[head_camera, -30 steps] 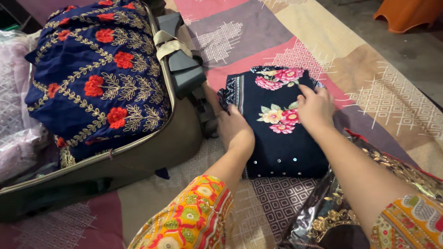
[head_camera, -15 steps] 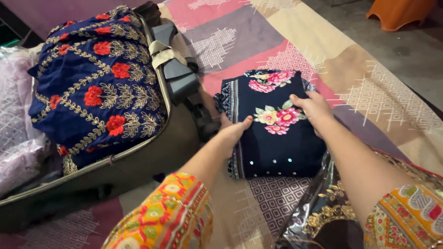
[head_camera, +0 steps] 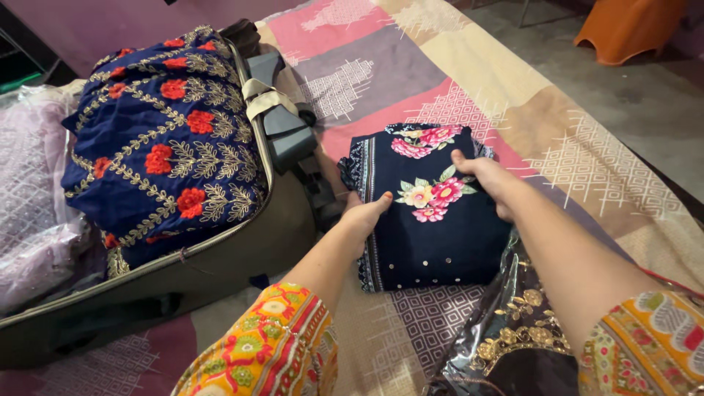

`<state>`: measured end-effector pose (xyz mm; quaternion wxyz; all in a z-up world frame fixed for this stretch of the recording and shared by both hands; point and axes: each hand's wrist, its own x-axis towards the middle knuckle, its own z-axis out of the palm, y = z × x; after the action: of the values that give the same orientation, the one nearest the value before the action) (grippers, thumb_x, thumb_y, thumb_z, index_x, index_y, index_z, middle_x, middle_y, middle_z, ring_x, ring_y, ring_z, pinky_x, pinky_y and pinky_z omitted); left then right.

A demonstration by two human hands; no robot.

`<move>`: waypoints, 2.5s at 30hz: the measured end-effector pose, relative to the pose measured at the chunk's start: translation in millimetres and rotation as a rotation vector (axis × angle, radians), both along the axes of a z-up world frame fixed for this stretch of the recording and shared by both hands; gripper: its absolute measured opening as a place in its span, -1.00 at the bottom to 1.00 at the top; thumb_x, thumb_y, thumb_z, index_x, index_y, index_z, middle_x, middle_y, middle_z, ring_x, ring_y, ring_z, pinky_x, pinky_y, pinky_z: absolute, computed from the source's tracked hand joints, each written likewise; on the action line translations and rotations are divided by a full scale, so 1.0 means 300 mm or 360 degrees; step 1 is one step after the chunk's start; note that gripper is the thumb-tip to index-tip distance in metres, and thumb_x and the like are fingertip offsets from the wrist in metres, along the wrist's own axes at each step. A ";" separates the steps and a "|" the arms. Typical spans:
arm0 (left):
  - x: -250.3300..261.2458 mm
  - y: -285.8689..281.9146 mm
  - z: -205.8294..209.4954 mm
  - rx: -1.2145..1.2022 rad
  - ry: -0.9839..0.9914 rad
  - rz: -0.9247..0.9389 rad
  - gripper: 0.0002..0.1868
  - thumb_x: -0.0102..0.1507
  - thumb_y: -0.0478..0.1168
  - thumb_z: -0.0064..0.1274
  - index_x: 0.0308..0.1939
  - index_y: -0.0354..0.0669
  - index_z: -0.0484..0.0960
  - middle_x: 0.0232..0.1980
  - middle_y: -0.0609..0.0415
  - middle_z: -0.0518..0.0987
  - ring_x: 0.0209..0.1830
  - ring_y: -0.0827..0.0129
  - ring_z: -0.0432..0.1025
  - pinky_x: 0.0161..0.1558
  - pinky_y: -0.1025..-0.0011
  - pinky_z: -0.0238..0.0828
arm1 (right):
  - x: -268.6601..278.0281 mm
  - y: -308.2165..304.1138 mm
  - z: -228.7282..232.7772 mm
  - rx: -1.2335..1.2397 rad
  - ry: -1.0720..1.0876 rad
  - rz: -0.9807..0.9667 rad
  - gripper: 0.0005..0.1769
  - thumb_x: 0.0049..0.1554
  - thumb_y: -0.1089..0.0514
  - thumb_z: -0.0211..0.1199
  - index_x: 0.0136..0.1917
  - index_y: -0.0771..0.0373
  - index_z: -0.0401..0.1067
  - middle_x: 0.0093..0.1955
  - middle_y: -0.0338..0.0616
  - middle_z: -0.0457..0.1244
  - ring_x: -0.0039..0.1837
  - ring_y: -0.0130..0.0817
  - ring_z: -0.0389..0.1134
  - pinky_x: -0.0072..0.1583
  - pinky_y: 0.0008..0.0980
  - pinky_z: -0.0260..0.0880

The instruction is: The person packs various garments, including jeans and embroidered items, into a suitcase placed on a bed.

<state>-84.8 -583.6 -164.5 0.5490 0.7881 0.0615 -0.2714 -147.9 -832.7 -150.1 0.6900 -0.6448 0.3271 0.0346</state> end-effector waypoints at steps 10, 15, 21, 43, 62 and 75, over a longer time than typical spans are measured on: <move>-0.005 -0.057 -0.062 0.1057 -0.0699 0.0079 -0.59 0.39 0.11 -0.04 0.07 -0.15 0.45 -0.02 -0.26 0.65 -0.03 -0.18 0.56 0.03 -0.04 0.49 | 0.042 -0.012 -0.130 -0.1771 0.0018 -0.0240 -0.45 0.15 -0.25 0.32 0.20 0.19 0.48 0.12 0.11 0.34 0.21 0.16 0.30 0.16 0.12 0.29; -0.025 -0.057 0.039 0.1025 -0.1147 -0.0006 -0.78 0.38 -0.19 -0.13 0.04 -0.22 0.35 -0.11 -0.32 0.64 -0.12 -0.23 0.58 -0.06 -0.05 0.51 | 0.072 0.040 -0.086 -0.2022 -0.0597 -0.0384 -0.49 0.11 -0.03 0.42 0.16 0.33 0.34 0.17 0.23 0.29 0.22 0.24 0.31 0.15 0.11 0.31; -0.018 0.000 0.078 0.0918 -0.1166 0.0025 -0.72 0.43 -0.27 -0.23 0.23 -0.16 0.27 -0.06 -0.40 0.59 -0.11 -0.32 0.53 -0.08 -0.12 0.46 | 0.073 0.065 -0.068 -0.1848 -0.0821 -0.0309 -0.56 0.33 0.11 0.25 0.37 0.29 0.21 0.25 0.20 0.30 0.31 0.22 0.33 0.28 0.06 0.32; -0.131 -0.045 -0.113 0.0863 -0.1707 -0.0842 -0.41 0.44 0.06 -0.36 0.52 -0.04 0.23 0.61 0.06 0.13 0.62 0.17 -0.05 0.53 0.11 -0.23 | 0.063 0.163 -0.122 -0.2479 -0.0621 0.0933 -0.35 0.29 -0.21 -0.11 0.55 0.04 0.22 0.57 0.09 0.07 0.58 0.08 0.00 0.51 0.06 -0.07; -0.169 -0.026 -0.128 0.0918 -0.1513 -0.0712 -0.19 0.40 0.25 -0.39 0.61 -0.10 -0.07 0.67 0.11 -0.06 0.66 0.25 -0.25 0.54 0.14 -0.39 | -0.011 0.180 -0.101 -0.2443 -0.0653 0.1041 -0.26 0.22 -0.36 -0.06 0.55 -0.03 0.18 0.60 0.06 0.00 0.62 0.05 -0.07 0.51 0.14 -0.16; -0.178 -0.027 -0.142 0.1056 -0.1524 -0.0716 -0.21 0.40 0.25 -0.41 0.58 -0.09 -0.03 0.68 0.09 -0.11 0.67 0.26 -0.29 0.54 0.17 -0.40 | 0.025 0.199 -0.074 -0.2439 -0.0497 0.1084 -0.35 0.33 -0.29 -0.23 0.58 -0.05 0.12 0.66 -0.13 -0.05 0.66 -0.05 -0.10 0.55 0.14 -0.20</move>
<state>-138.2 -591.7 -206.9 0.1710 0.9446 -0.2779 0.0365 -140.5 -773.0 -172.4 0.0521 -0.9942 -0.0504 -0.0799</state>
